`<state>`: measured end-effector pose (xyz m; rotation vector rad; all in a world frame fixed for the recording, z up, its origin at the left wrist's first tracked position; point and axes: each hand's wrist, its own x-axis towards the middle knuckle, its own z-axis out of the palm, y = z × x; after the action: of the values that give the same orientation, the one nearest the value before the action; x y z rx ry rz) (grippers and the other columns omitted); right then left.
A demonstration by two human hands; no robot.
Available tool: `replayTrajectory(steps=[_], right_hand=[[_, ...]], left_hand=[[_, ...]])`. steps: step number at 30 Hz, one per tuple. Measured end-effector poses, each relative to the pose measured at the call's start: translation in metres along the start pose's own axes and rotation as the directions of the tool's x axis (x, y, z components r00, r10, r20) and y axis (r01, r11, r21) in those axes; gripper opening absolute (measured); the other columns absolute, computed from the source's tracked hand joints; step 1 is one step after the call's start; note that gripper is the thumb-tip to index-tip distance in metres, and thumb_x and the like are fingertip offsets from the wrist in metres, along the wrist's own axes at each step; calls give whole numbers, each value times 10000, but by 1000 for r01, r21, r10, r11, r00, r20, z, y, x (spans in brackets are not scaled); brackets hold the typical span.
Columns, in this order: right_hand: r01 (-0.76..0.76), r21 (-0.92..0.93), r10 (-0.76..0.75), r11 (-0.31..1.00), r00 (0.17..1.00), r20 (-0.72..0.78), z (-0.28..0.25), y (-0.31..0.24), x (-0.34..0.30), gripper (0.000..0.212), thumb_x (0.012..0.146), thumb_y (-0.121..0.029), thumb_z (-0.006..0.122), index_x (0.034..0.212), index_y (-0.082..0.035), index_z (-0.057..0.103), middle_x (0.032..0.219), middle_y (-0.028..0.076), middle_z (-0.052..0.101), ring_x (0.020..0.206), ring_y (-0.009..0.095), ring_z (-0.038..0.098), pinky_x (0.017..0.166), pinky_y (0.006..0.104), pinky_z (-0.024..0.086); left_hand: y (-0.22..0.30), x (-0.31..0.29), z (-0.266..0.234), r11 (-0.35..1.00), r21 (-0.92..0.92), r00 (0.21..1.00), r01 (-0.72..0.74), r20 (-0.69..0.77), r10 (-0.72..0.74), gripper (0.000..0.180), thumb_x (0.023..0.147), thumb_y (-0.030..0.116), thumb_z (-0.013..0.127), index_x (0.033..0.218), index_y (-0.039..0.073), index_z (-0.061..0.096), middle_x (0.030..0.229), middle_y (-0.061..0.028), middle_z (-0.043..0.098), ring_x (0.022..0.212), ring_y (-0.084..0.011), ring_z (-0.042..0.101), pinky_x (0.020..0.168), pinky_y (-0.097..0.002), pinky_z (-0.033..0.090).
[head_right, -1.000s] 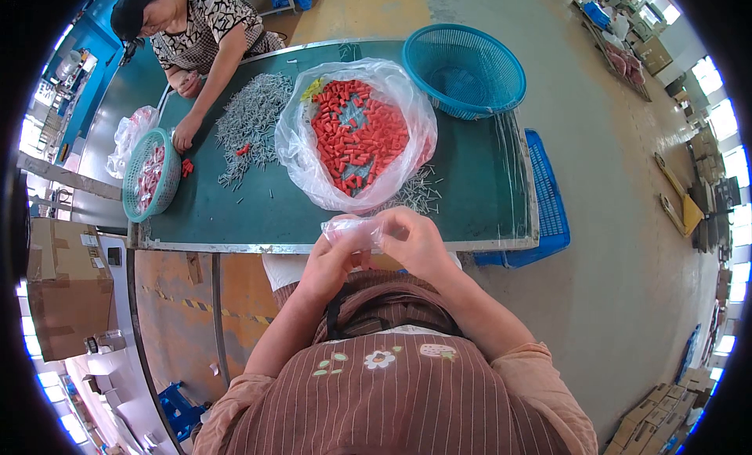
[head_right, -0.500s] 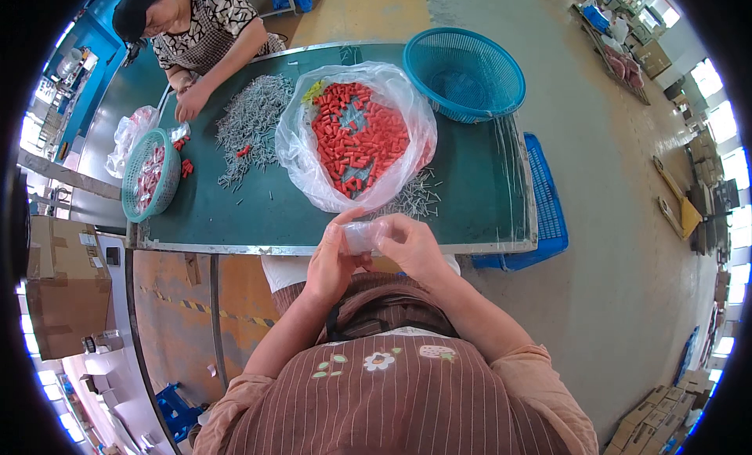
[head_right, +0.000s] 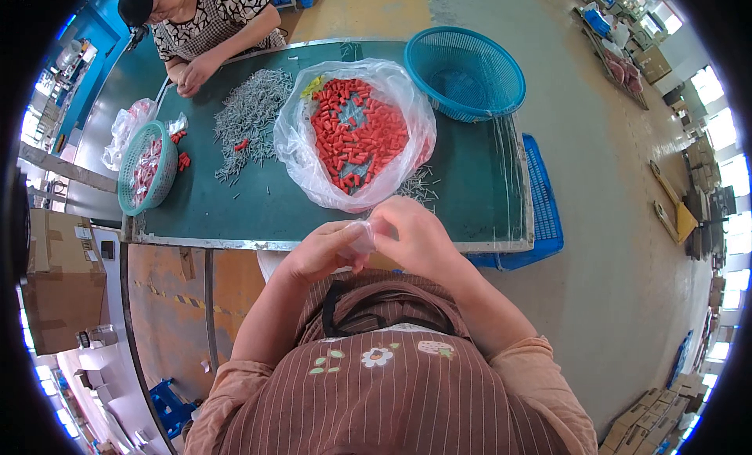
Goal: Assembling small red plastic housings with metal pins on a factory workbench.
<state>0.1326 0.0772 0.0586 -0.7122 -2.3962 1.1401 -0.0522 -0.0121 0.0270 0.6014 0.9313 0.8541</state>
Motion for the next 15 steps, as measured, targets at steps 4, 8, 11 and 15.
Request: replayTrajectory(steps=[4, 8, 11, 15], right_hand=[[-39, 222, 28, 974, 998, 51, -7, 5, -1, 144, 842, -66, 611, 956, 22, 609, 1002, 92, 614, 899, 181, 575, 787, 297, 459], [-133, 321, 82, 938, 983, 165, -11, 10, -3, 216, 894, -108, 554, 1037, 35, 630, 1037, 117, 634, 997, 214, 583, 888, 318, 446], [-218, 434, 137, 874, 968, 210, -12, 13, -3, 222, 888, -103, 558, 1040, 42, 632, 1059, 113, 633, 1012, 198, 577, 893, 315, 442], [-192, 422, 116, 886, 973, 201, -10, 14, -3, 222, 888, -94, 555, 1042, 44, 636, 1067, 107, 635, 1022, 190, 574, 900, 313, 438]], left_hand=[[-13, 4, -3, 964, -260, 998, -61, -5, 61, 406, 976, 400, 473, 1030, 9, 571, 826, -55, 555, 717, -149, 514, 664, -302, 451], [-20, 6, -7, 933, -351, 993, -79, 54, 105, 422, 973, 422, 479, 953, 13, 579, 800, -45, 530, 705, -142, 494, 658, -298, 431], [-18, 4, -4, 931, -358, 996, -74, 12, 84, 432, 975, 423, 471, 926, 8, 579, 770, -45, 518, 697, -147, 488, 649, -299, 426], [-21, 4, -7, 940, -329, 994, -95, 26, 109, 411, 981, 399, 466, 925, 7, 574, 758, -46, 512, 693, -149, 486, 644, -299, 426]])
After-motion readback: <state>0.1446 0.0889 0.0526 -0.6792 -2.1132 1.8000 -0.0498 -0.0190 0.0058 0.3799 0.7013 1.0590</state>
